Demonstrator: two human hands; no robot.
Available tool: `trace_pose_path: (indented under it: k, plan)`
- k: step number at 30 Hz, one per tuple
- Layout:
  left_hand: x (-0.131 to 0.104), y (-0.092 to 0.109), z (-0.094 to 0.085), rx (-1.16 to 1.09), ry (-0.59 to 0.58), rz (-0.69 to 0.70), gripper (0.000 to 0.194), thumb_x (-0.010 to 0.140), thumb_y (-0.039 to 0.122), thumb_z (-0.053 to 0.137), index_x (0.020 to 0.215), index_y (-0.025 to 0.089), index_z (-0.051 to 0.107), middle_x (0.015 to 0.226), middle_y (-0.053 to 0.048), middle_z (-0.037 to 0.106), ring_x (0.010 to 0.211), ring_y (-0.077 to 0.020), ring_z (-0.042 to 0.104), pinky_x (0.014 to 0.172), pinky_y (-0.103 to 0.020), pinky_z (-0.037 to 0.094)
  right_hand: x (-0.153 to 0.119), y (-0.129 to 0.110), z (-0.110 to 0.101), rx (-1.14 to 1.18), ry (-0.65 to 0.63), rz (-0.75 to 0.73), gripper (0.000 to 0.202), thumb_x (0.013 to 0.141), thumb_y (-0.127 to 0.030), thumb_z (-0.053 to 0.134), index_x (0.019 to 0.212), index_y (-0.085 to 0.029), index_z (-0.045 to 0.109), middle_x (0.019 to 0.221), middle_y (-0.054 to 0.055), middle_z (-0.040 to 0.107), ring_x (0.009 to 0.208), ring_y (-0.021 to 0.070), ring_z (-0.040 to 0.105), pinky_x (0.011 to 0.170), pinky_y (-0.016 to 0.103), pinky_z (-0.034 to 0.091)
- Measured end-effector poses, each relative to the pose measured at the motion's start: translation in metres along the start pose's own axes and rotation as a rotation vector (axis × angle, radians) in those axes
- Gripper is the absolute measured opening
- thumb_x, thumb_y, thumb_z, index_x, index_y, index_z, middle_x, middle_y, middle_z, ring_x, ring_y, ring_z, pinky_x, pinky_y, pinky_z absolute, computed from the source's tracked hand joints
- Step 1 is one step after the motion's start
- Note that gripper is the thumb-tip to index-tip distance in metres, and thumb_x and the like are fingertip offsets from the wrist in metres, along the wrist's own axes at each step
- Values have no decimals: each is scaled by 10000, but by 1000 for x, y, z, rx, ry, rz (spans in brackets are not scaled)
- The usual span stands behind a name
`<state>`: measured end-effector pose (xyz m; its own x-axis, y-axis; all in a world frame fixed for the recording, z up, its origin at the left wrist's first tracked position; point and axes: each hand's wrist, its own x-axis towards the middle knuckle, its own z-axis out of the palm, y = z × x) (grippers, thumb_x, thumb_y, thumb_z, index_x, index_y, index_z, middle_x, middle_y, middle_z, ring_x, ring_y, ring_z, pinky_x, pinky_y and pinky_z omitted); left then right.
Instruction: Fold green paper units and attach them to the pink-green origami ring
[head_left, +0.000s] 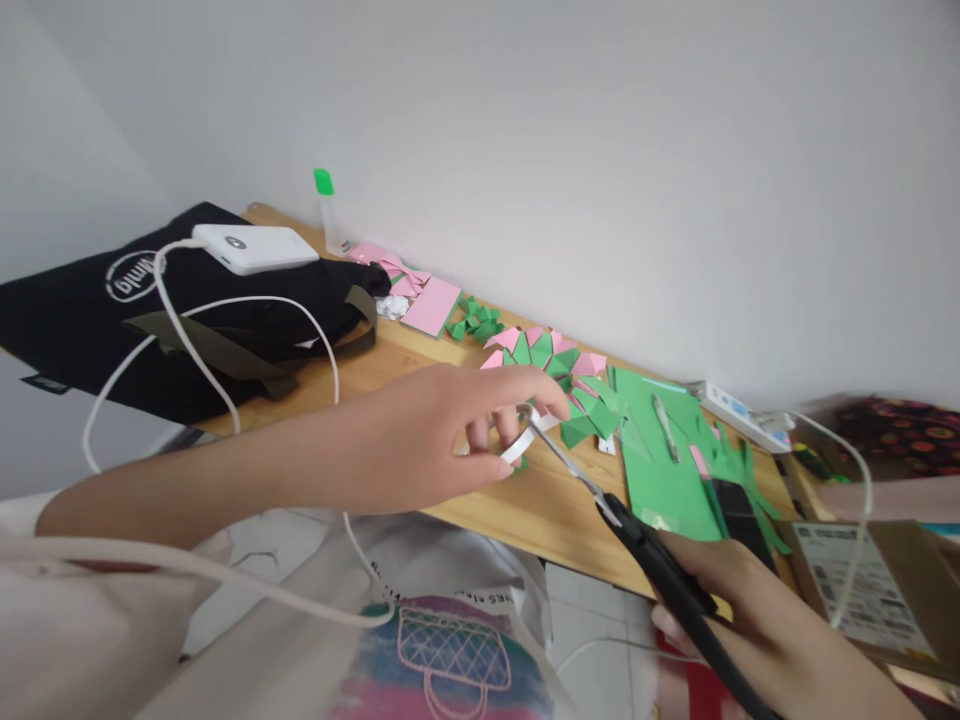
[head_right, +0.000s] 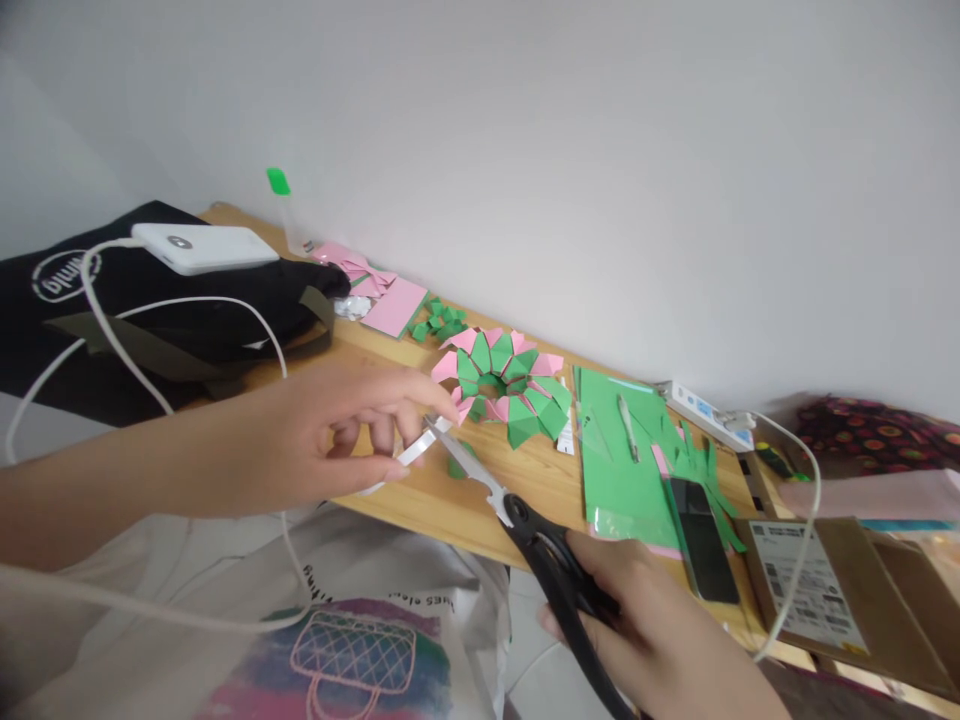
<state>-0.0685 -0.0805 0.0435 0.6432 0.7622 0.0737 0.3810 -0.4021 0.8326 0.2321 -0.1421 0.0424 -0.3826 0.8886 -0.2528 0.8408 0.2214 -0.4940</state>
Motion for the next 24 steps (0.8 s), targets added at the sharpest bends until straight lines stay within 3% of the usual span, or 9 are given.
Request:
trace_pose_path:
  k: [4,7,11,16,20,24]
  plan:
    - [0,1,-2,-10,-12,-22,385,828,116,539,1191,243,563,767,51,565,668,-91,548,640,-198,435,0,-2,0,-11,24,5,506,834,-694,477,626,-246,586,575,5,656,536,165,596,539,249,488]
    - [1,-2,-1,-20,-17,-27,352,825,113,534,1148,245,571,745,58,540,653,-87,532,618,-190,429,2,0,0,-43,38,-3,451,859,-620,488,624,-247,580,555,3,640,523,163,585,529,250,478]
    - [2,-11,1,-21,-6,-21,339,827,120,529,1142,243,554,790,46,551,677,-89,552,614,-187,441,8,5,4,-104,-52,-22,309,884,-457,520,701,-223,607,553,-4,623,486,141,544,469,233,429]
    - [-2,-21,1,17,4,-78,380,812,129,552,1169,257,532,827,45,588,699,-100,572,634,-193,453,14,18,8,-172,-30,35,305,872,-445,542,669,-217,536,514,-22,584,438,114,478,421,215,359]
    - [-2,-43,0,147,111,-195,447,813,193,548,1252,267,513,852,29,630,714,-134,597,653,-220,455,12,40,9,-187,68,141,346,850,-516,542,669,-221,556,486,-23,576,425,126,496,421,221,384]
    - [0,-83,2,405,133,-365,502,841,230,506,1340,271,468,949,-21,677,826,-202,647,728,-276,468,3,71,23,-337,376,407,451,844,-626,470,590,-257,521,405,-17,513,357,164,480,399,259,382]
